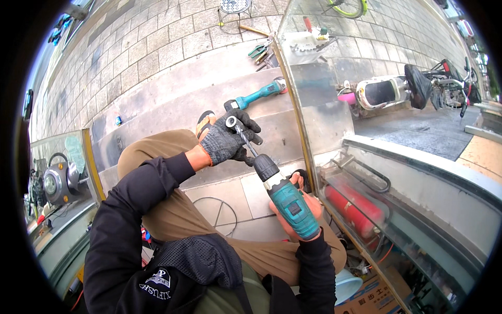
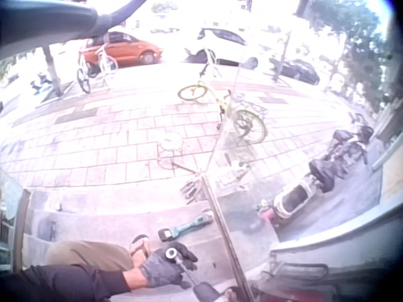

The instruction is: The person sits on the ground and uses a cordless drill to make holes in a metal frame. They hold the drill with both hands, position it on the frame, and operate it to create holes.

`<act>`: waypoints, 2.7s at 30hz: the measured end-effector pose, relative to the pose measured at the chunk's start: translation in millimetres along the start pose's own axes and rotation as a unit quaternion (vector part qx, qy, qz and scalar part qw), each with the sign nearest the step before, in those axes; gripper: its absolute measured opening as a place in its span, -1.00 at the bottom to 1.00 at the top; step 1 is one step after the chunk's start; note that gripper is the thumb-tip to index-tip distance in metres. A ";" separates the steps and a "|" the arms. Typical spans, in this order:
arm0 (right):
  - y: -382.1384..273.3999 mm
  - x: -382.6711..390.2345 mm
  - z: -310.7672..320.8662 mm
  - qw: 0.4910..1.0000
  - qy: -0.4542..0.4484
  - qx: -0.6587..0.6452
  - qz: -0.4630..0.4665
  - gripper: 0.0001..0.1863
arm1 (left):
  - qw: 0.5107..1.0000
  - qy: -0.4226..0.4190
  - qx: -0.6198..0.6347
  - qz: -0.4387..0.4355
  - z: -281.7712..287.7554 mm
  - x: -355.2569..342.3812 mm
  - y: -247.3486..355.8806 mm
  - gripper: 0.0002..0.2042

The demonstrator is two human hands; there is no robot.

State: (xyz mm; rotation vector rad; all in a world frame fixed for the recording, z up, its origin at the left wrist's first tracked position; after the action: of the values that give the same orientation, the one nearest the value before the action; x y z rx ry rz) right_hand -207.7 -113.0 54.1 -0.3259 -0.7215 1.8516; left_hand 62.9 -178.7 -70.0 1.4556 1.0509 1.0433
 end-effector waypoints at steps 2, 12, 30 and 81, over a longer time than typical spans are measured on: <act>-18.6 -9.5 11.3 0.997 0.016 -0.058 0.043 -0.83 | 0.991 0.036 0.114 0.053 0.8 3.8 -3.5 -0.56; -12.6 -9.6 10.8 0.992 -0.021 -0.104 0.065 -0.76 | 0.995 0.039 -0.094 -0.003 0.5 -0.9 5.4 -0.76; -15.7 -10.3 21.2 0.995 -0.005 -0.082 0.050 -0.79 | 0.990 -0.088 -0.101 0.041 -1.3 -1.4 -9.1 -0.51; 7.0 -7.4 -3.1 0.968 0.004 -0.233 -0.096 -0.87 | 0.957 -0.005 -0.060 0.283 -12.8 20.8 -37.5 -0.59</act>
State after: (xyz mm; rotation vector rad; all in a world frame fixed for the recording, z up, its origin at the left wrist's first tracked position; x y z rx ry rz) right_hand -208.4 -120.4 46.5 -0.5452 -1.1430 1.4827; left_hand 52.4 -151.7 -104.0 1.7012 0.5503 1.4695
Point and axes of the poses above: each hand's wrist, its own x-axis away from the middle knuckle, its own z-axis out of the back of the hand, y = z × x, the point moved 6 cm from there along -x, towards the middle knuckle, and after that the axes turned 11 degrees about -z, right-handed, at the moved point
